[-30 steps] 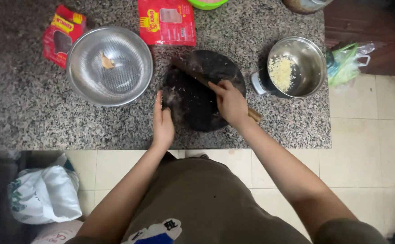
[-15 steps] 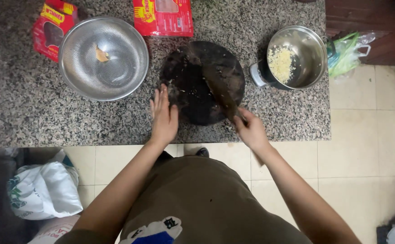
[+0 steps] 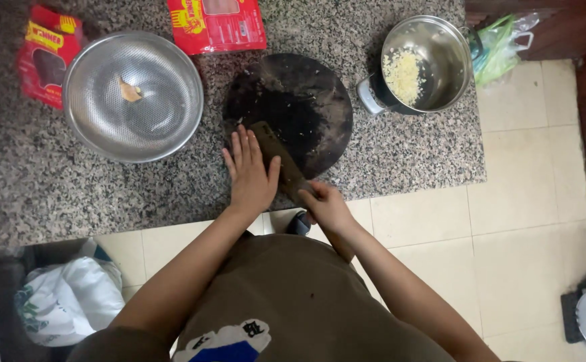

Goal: Peeling and slicing ginger on a cutting board.

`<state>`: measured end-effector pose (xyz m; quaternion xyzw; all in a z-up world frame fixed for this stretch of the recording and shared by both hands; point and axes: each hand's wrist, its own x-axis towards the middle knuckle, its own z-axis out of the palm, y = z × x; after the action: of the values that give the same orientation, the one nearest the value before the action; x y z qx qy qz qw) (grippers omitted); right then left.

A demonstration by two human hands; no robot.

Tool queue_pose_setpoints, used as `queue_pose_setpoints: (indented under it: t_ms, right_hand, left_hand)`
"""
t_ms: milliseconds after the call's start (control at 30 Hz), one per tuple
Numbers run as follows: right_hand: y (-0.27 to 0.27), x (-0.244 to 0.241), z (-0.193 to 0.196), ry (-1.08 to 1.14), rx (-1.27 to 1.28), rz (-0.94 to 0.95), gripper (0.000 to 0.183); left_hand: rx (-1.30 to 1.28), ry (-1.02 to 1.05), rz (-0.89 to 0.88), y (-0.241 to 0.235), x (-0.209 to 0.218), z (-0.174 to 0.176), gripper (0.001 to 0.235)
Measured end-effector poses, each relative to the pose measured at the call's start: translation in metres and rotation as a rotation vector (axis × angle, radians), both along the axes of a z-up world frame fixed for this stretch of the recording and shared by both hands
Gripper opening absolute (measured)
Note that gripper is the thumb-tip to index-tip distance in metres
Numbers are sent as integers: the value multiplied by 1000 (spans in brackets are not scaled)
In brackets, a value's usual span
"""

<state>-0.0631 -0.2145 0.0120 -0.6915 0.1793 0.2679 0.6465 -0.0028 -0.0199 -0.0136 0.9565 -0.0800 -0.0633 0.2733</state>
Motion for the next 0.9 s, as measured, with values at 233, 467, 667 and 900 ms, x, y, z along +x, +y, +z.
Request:
queue_pose_setpoints:
  t_ms: [233, 467, 667, 900]
  right_hand:
    - [2, -9, -19, -21, 177, -73, 22]
    - [0, -1, 50, -31, 149, -396, 20]
    - [-38, 9, 73, -121, 117, -735, 14]
    - [-136, 37, 58, -113, 61, -885, 18]
  left_hand:
    - [53, 1, -74, 2, 6, 3, 89]
    - [-51, -243, -366, -29, 64, 59, 89]
    - [-156, -383, -748, -111, 129, 94, 84]
    - [-135, -543, -1014, -201, 162, 93, 69]
